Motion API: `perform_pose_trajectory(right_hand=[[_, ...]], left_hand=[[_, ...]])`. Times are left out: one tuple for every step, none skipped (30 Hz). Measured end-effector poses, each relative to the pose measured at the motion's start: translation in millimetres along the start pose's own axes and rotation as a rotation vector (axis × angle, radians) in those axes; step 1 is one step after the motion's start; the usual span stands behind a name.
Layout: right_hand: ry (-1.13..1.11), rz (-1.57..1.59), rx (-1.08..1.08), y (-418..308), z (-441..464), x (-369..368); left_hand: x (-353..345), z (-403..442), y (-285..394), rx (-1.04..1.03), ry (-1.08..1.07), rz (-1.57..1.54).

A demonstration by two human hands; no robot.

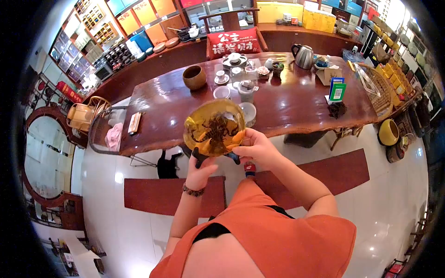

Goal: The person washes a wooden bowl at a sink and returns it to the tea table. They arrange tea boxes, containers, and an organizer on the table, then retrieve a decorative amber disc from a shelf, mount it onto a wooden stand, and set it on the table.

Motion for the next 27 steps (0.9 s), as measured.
perform_pose_trajectory(right_hand=[[0.007,0.007,-0.007,-4.2,14.1,12.4],[0.018,-0.028,-0.006,-10.6,27.5,24.7],[0.032,-0.06,-0.005,-17.5,40.9,38.1],[0.053,-0.088,-0.004,-26.2,53.7,53.1],[0.064,-0.09,0.004,-35.8,64.7,65.1],[0.088,-0.091,0.018,-46.9,74.5,77.3],[0.126,-0.08,0.03,-55.4,79.5,91.7],[0.088,-0.077,0.099,-59.8,89.4,106.7],[0.086,-0.077,0.014,-55.9,96.9,125.8],[0.127,-0.071,0.038,-59.6,101.4,141.8],[0.16,-0.065,0.048,-61.3,104.0,153.4],[0.196,0.001,0.013,-62.2,103.8,167.1],[0.248,-0.005,0.053,-65.3,103.1,181.4],[0.296,-0.018,0.099,-67.7,102.9,198.0],[0.346,-0.036,0.148,-71.5,103.6,216.0],[0.382,-0.05,0.207,-73.2,102.6,231.6],[0.388,-0.041,0.258,-76.7,101.5,248.1],[0.392,-0.019,0.295,-79.3,99.0,264.7],[0.39,0.007,0.33,-78.9,95.4,278.2],[0.436,-0.099,0.314,-82.3,89.8,295.5],[0.461,-0.09,0.32,-91.1,88.3,310.9],[0.486,-0.079,0.325,-95.4,87.6,325.1],[0.511,-0.059,0.324,-96.8,85.6,339.5],[0.531,-0.099,0.339,-95.0,86.6,360.5],[0.523,-0.126,0.223,-83.6,92.6,388.6],[0.514,-0.12,0.197,-79.5,95.5,410.6],[0.501,-0.127,0.182,-79.0,100.6,431.6]], left_hand=[[7.6,14.9,-6.0,-0.028,-0.006,-0.018],[11.8,30.8,-8.8,-0.006,0.049,-0.007],[14.7,47.7,-15.0,0.053,0.036,0.072],[18.1,67.4,-21.5,0.116,0.016,0.151],[21.9,86.5,-30.2,0.176,-0.011,0.227],[28.1,106.6,-41.7,0.21,-0.059,0.386],[33.5,123.3,-55.7,0.248,-0.123,0.543],[33.9,138.4,-69.1,0.269,-0.197,0.698],[29.9,155.6,-78.6,0.216,-0.192,0.703],[28.5,171.6,-93.8,0.252,-0.244,0.701],[27.6,185.2,-108.2,0.296,-0.283,0.702],[19.6,198.3,-122.0,0.282,-0.293,0.658],[9.8,211.3,-134.8,0.27,-0.296,0.618],[3.1,225.6,-148.4,0.248,-0.298,0.58],[4.2,236.9,-170.3,0.21,-0.356,0.661],[-10.8,250.5,-176.7,0.144,-0.425,0.694],[-28.6,260.7,-185.1,0.086,-0.487,0.72],[-41.7,271.1,-198.3,0.102,-0.495,0.726],[-50.7,276.1,-211.8,0.121,-0.5,0.737],[-49.3,277.8,-243.1,0.153,-0.403,0.544],[-58.1,285.5,-263.2,0.223,-0.349,0.449],[-66.1,292.0,-286.3,0.296,-0.295,0.356],[-77.1,296.8,-303.5,0.379,-0.238,0.267],[-93.8,304.7,-312.1,0.418,-0.196,0.189],[-108.7,313.5,-322.4,0.458,-0.144,0.116],[-109.7,318.0,-351.9,0.545,-0.17,0.094],[-113.8,323.8,-370.7,0.618,-0.129,0.134]])
Point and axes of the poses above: each hand's wrist, its own z-axis towards the middle knuckle, its own x-axis out of the back of the hand, y = z × x, the point moved 7 cm from there along z, towards the middle knuckle, and after that the axes turned 11 degrees about -x, right-handed, at the moved point
